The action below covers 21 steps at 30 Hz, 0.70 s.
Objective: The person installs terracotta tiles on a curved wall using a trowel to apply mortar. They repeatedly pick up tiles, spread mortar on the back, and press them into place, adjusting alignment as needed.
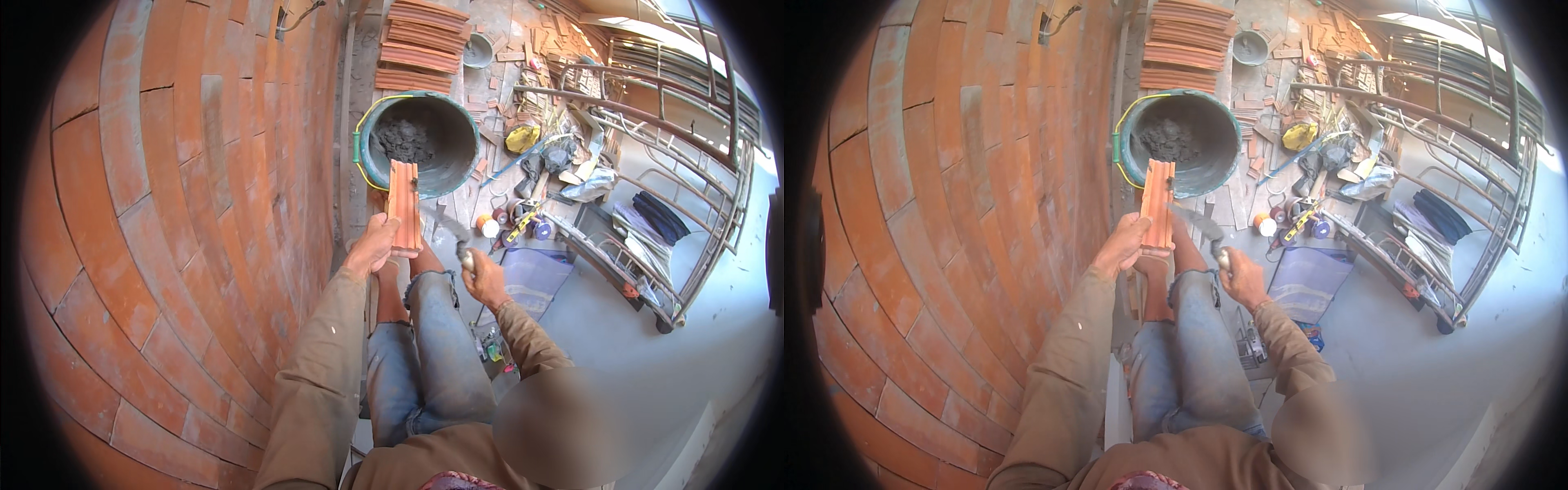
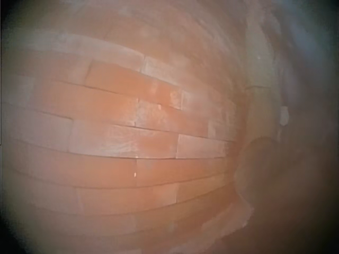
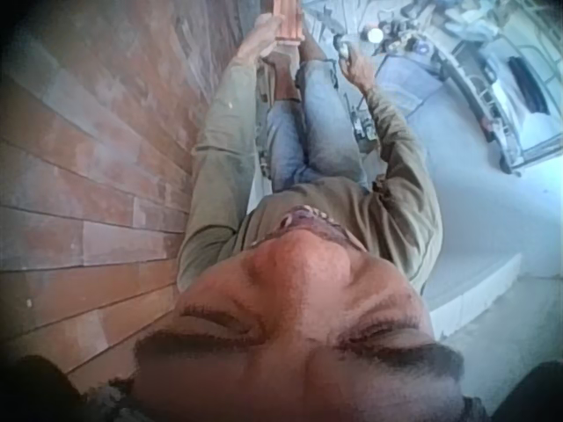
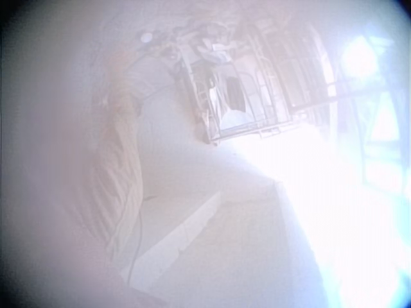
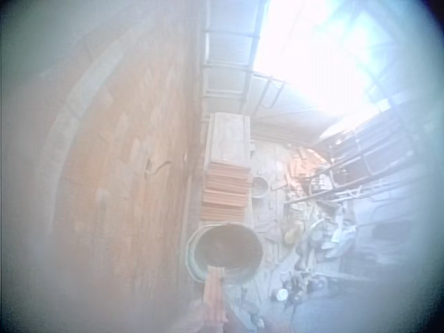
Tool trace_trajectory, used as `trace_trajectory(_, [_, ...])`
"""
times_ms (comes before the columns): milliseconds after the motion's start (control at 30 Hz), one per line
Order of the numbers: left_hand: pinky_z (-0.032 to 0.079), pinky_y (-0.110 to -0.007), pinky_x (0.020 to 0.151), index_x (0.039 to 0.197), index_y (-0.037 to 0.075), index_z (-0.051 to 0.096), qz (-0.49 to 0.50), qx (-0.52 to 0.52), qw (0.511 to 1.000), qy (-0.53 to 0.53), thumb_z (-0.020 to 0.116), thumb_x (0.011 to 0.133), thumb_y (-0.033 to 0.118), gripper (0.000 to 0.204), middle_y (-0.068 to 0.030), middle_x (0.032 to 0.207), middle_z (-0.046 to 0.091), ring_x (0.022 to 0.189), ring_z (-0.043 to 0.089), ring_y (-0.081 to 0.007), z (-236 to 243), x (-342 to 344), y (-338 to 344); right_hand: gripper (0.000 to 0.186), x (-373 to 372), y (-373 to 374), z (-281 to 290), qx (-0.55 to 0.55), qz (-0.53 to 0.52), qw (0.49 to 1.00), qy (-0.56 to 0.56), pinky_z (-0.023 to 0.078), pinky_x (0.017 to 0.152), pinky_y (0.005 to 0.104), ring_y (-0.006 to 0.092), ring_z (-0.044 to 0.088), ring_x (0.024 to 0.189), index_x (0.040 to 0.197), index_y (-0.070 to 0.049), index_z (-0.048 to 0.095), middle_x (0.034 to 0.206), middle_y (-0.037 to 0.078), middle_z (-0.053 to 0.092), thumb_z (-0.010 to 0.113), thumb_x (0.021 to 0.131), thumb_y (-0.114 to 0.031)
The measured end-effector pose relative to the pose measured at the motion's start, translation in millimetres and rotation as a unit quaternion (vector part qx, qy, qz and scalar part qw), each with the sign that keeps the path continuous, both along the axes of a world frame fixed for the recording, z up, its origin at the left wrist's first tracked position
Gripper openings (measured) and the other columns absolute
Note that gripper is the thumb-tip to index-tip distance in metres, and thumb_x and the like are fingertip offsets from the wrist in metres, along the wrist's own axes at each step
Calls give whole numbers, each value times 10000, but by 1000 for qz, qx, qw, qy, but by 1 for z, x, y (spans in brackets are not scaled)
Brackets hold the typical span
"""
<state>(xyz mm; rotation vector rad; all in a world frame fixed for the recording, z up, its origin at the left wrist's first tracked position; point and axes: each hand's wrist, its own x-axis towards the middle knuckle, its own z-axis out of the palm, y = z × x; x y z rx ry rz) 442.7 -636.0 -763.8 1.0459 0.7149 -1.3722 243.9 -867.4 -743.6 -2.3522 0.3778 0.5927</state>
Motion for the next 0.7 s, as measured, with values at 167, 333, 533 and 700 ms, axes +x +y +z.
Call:
trace_trajectory(167, [639, -464, 722, 1316, -86, 461, 10, -1, 1000, -11, 392, 1036, 178, 391, -205, 1103, 652, 858, 731, -342, 2, -2, 1, 408, 9, 11, -28, -6, 9, 1000, -19, 518, 668, 499, 403, 653, 818, 1215, -89, 540, 921, 170, 638, 640, 823, -139])
trace_trajectory(333, [615, -397, 758, 1296, -77, 472, -6, -6, 999, -37, 442, 1014, 141, 358, -176, 1116, 639, 919, 706, -270, 11, -11, 14, 320, 46, -9, -70, -107, -39, 988, 101, 515, 687, 519, 428, 653, 845, 1132, -79, 532, 960, 207, 653, 614, 835, -164])
trace_trajectory(533, [539, -302, 843, 1265, -41, 494, 14, 33, 996, -83, 511, 953, 81, 336, -140, 1096, 631, 1004, 632, -161, 5, -26, 17, 258, 46, 5, -30, -19, -54, 998, 40, 482, 658, 540, 461, 632, 787, 1047, -65, 514, 811, 235, 629, 615, 848, -194])
trace_trajectory(700, [569, -334, 751, 1302, -19, 453, -108, 112, 967, -201, 563, 932, 121, 410, -149, 1115, 608, 983, 666, -220, -7, -32, 14, 252, 56, 18, -2, 11, -5, 999, -30, 488, 638, 525, 450, 645, 739, 1074, -68, 531, 819, 225, 645, 625, 861, -164])
